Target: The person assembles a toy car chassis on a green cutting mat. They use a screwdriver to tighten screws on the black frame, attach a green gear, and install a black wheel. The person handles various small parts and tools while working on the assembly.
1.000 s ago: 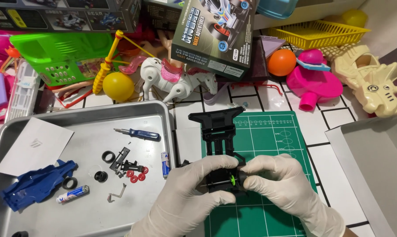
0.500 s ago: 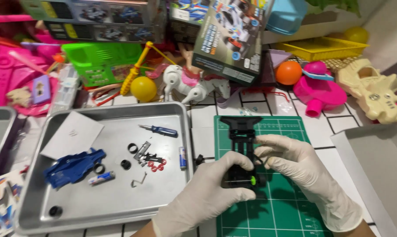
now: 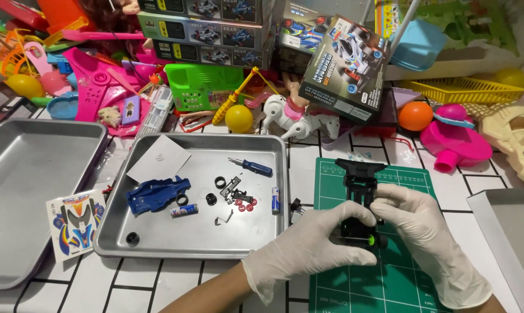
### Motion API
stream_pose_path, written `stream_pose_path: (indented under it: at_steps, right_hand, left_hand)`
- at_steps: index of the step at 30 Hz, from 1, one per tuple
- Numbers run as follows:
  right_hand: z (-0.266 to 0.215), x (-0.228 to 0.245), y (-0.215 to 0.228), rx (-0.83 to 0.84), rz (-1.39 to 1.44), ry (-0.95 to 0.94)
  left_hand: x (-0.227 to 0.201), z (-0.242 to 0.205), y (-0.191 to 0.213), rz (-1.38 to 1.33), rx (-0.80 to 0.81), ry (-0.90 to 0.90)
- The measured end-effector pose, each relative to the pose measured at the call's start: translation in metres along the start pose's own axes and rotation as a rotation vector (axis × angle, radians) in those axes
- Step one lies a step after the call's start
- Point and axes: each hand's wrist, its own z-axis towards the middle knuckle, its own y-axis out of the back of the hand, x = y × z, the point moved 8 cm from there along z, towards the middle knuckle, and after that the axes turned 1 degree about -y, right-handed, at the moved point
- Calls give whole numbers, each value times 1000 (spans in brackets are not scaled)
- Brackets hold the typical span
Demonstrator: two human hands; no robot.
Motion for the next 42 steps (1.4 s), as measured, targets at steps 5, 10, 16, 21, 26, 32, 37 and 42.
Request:
stream_pose_path:
  at_steps: [5,10,16,21,26,32,37,42]
  right_hand:
    - [-7,19,4,-66,9,36]
    - [-3,26,24,-119,-5,105]
    - [0,27,31,-192,-91,86]
    - [-2,21,21,-196,-250,-23]
    - [1,20,20,-207,-389,-41]
    - [2,22,21,-251,-462,-63]
    - [0,23,16,-264,-519,-131]
    - [-4,25,12,-278,-521,-170]
  left_hand:
    - [-37,-18,28,-18,28,43]
    - [-39,-31,92,-103,-193,-34]
    - [-38,-92,184,81,-563,-185]
    - [1,-125,201,392,-488,-99]
    - [16,-120,194,654,-475,-45]
    - [34,-140,244,751,-623,162]
    - [62,-140,253,810,-563,253]
    - [81,-115,219,882,-226,519]
